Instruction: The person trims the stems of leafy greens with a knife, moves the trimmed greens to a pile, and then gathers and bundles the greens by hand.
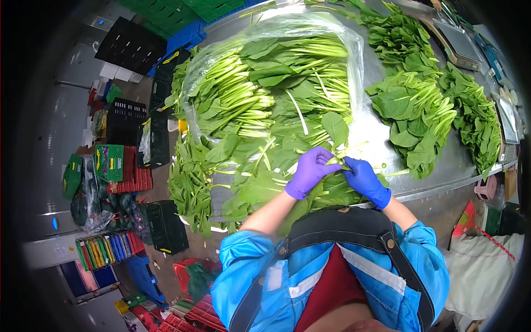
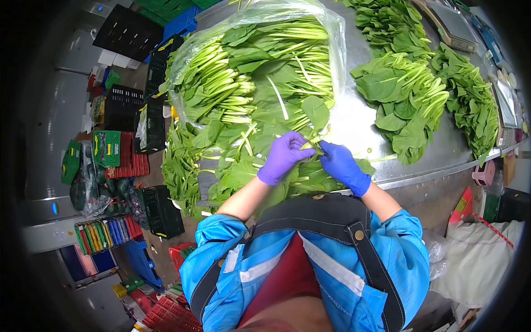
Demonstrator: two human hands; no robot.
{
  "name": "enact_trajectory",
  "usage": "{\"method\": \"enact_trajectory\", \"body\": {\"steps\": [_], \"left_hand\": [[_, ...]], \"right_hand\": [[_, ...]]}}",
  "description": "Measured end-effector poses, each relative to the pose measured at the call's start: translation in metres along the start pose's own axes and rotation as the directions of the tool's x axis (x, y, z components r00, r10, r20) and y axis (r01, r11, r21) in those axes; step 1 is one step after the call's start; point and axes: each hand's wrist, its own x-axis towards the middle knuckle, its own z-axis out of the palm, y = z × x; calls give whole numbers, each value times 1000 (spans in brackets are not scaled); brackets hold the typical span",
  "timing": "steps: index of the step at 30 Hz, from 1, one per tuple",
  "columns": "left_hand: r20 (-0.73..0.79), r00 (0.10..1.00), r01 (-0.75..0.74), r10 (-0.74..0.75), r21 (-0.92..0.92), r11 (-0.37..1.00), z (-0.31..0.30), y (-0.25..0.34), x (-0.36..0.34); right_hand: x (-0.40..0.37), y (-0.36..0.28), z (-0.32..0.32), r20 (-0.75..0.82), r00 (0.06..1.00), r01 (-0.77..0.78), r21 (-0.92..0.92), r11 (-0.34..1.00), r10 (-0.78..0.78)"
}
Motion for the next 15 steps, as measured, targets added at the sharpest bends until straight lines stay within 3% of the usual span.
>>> {"method": "enact_trajectory", "body": {"steps": [3,5,6,8,9,11,13,14,15], "left_hand": [[19,999,43,-42,-67,997,3,7,-7],[10,997,74,-73,-81,994,3,16,-12],[38,992,122,-117,-177,977,2,21,-16],[67,986,168,-156,-271,948,-9,31,-21],[60,987,161,-149,-309,937,-20,37,-25],[50,988,153,-145,-349,925,-38,49,-30],[-10,993,101,-118,-450,887,-51,59,-29],[-9,993,102,-118,-450,887,-57,59,-27],[11,993,109,-116,-422,900,-63,56,-24]], "right_hand": [[4,7,11,2,1000,-16,-24,1000,16],[4,5,15,-77,996,-32,81,996,38],[3,1,10,-77,996,-29,79,996,36],[0,-8,-5,86,982,-163,-40,986,166],[-2,-2,-14,86,983,-160,-39,986,163],[-7,17,-36,489,843,-127,-224,966,224],[9,-13,-77,617,725,-339,-68,938,307],[11,-9,-86,609,751,-479,234,846,256],[24,-1,-99,706,695,-465,294,835,138]]}}
